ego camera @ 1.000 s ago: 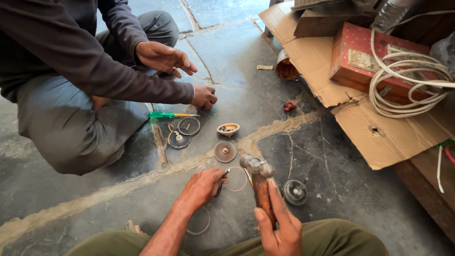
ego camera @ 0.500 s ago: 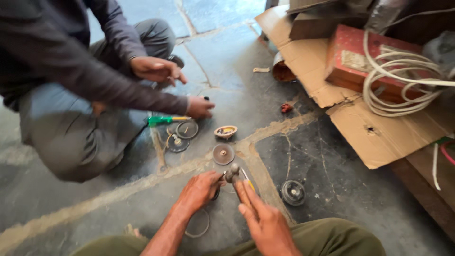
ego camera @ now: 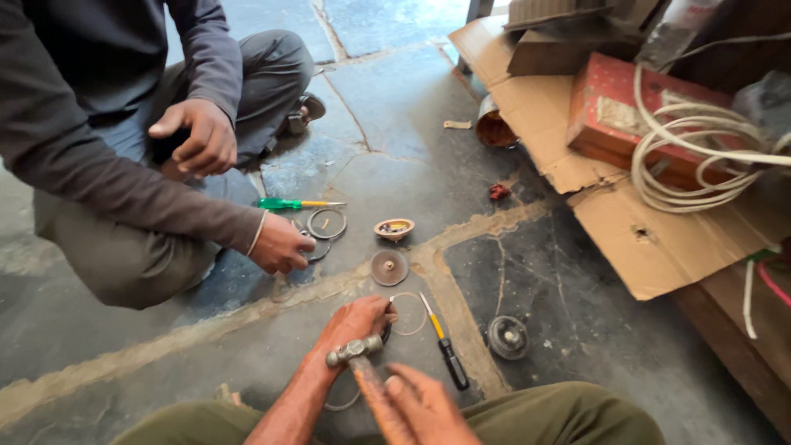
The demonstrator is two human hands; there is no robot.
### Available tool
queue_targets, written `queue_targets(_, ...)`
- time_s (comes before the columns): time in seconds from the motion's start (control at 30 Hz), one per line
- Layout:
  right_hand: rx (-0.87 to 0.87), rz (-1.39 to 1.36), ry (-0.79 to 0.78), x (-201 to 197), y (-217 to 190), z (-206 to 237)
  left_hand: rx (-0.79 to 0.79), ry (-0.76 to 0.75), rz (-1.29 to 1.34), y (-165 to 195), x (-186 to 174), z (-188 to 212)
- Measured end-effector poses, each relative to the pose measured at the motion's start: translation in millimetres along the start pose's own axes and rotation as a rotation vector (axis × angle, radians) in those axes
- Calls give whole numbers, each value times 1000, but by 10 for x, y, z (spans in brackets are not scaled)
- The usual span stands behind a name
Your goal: The person sits on the floor and uses a hammer and screwdriver to work on small circular metal components. Another person sits nearby and uses a screwdriver to disassemble and reassemble a similar component. The camera wearer repeatedly taps a small metal piece with the hammer while holding it with the screwdriver.
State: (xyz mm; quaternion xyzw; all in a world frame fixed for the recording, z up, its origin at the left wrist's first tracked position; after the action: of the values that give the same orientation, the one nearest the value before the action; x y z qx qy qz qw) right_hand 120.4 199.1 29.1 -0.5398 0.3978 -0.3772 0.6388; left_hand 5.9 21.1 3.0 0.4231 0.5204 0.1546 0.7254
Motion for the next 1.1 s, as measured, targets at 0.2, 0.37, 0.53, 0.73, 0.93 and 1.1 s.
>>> queue_targets(0.2,547,-368,-263,519,909,87,-57,16,-79,13,3,17)
queue_targets(0.37,473,-395,-323,597,1181,68,-40,44,3,124,-57,47)
queue_targets(0.53,499,-565,95,322,692,-6,-140,23,120,177,-176,44)
queue_targets(0.73,238,-971,512,-547,-358,-127,-152,51,131,202,-260,76)
queue_targets(0.93,166,-1024,651,-1113,-337,-77,-144,59,112,281,-304,76)
queue_targets(1.1,377,-1151,525,-1015,-303,-122,-136,76,101,285,-273,105)
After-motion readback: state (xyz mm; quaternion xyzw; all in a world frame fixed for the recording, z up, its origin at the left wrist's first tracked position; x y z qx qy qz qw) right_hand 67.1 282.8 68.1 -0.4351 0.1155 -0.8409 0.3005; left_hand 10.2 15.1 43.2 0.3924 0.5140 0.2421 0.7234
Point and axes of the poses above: each hand's wrist, its own z-axis away from the middle knuckle, its own x-axis out of the palm, y = z × x, the point moved 1 cm from there along -z, towards the middle knuckle, and after that the axes turned 5 degrees about -y, right-handed, at the moved point
